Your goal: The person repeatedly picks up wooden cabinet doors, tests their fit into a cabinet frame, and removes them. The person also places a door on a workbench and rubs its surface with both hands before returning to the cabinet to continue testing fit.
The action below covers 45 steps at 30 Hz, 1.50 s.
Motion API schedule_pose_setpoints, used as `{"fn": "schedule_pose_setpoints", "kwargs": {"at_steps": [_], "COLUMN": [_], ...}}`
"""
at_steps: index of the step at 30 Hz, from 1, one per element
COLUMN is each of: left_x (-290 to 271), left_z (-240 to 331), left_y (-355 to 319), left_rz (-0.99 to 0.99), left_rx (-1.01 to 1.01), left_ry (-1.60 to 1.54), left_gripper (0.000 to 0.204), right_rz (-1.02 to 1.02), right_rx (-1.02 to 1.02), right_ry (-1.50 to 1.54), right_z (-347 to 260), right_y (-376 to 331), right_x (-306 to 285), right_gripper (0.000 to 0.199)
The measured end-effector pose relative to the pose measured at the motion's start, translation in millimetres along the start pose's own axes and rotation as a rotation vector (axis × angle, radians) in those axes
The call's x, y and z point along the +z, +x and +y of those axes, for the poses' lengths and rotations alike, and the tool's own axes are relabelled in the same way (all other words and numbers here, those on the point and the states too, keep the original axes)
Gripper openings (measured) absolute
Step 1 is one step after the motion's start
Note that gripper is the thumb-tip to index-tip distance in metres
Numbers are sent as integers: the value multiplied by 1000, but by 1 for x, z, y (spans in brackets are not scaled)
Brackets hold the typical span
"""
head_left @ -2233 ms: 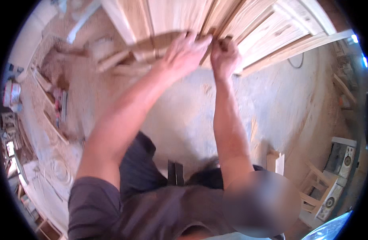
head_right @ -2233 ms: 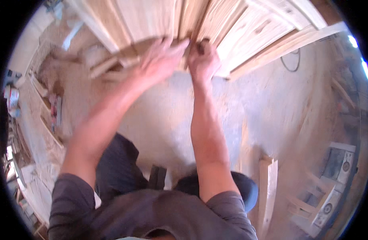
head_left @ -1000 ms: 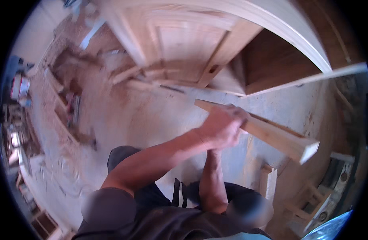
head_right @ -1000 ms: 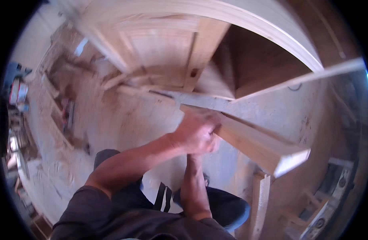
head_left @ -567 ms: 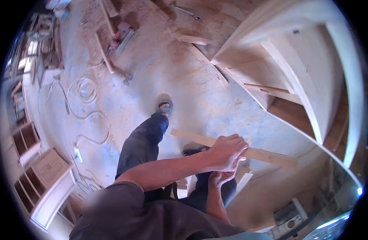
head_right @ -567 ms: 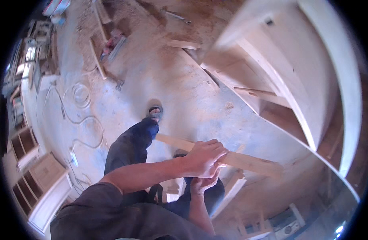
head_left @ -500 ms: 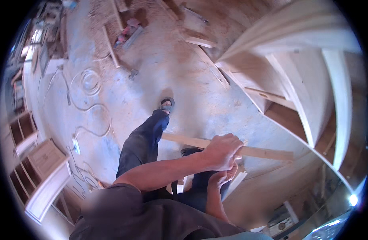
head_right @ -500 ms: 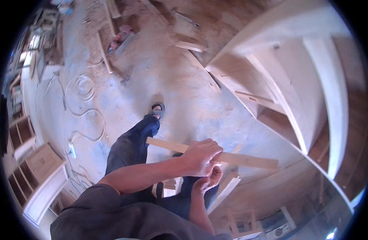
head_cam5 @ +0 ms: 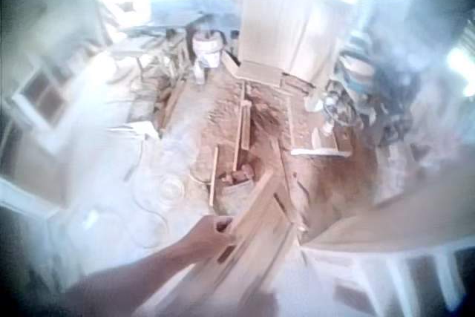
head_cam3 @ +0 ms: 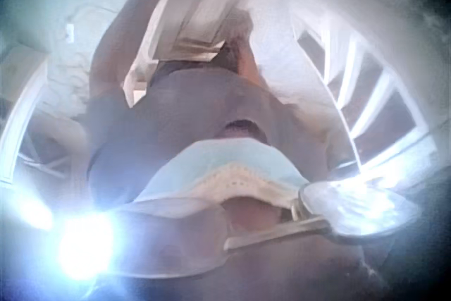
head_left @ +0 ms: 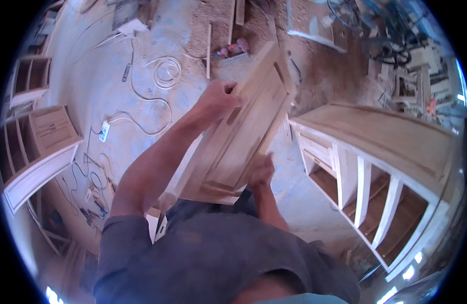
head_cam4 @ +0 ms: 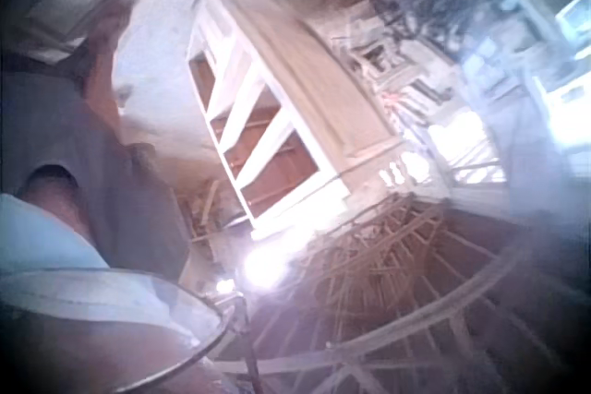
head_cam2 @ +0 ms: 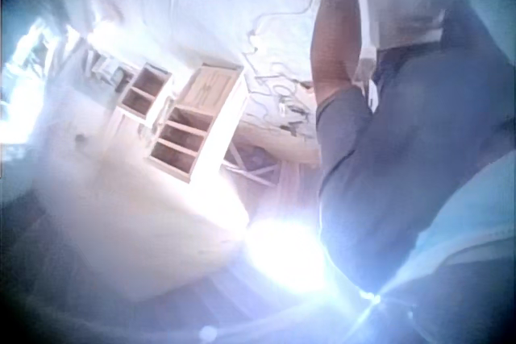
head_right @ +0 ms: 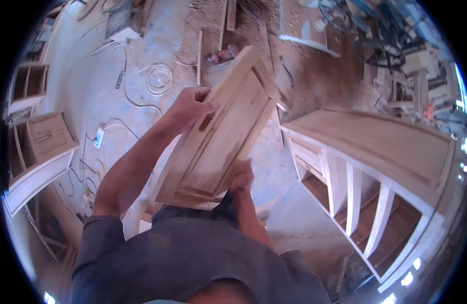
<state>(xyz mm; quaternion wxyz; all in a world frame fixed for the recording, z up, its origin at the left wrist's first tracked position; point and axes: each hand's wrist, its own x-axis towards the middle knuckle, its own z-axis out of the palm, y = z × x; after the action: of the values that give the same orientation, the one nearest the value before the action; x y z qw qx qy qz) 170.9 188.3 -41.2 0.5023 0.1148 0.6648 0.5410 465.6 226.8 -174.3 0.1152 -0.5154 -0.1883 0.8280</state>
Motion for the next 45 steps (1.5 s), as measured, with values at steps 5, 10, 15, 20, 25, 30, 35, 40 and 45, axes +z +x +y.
{"fn": "schedule_pose_setpoints", "kwargs": {"at_steps": [5, 10, 15, 20, 25, 30, 35, 40, 45], "left_x": [-46, -69, -108, -124, -145, -159, -200, -267, -370], "left_z": [37, 88, 113, 180, 209, 266, 311, 337, 328], "left_y": [-46, -36, 31, 97, 152, 183, 217, 259, 319], "left_rz": [-14, 172, 378, 563, 487, 663, 661, 590, 516], "left_rx": [2, -27, 12, 32, 45, 135, 27, 65, 177], "left_ry": [-701, -888, -944, -1006, -1011, -888, -1058, -1061, -1148], "left_gripper": [48, 34, 17, 18, 24, 25, 19, 20, 20], "right_rz": [-207, -194, -84, -156, -131, -248, -451, -475, -891], "right_rx": [126, 386, 598, 728, 794, 768, 857, 858, 411], "right_ry": [-232, -143, -216, -384, -487, -570, -526, -588, -1109], "right_z": [-34, -68, -105, -151, -196, -235, -250, -248, -247], "right_y": [13, 27, 58, 104, 155, 183, 241, 300, 369], "right_x": [139, 232, 302, 351, 388, 441, 467, 536, 648], "right_gripper": [56, 47, 44, 49, 51, 49, 47, 50, 43]}}
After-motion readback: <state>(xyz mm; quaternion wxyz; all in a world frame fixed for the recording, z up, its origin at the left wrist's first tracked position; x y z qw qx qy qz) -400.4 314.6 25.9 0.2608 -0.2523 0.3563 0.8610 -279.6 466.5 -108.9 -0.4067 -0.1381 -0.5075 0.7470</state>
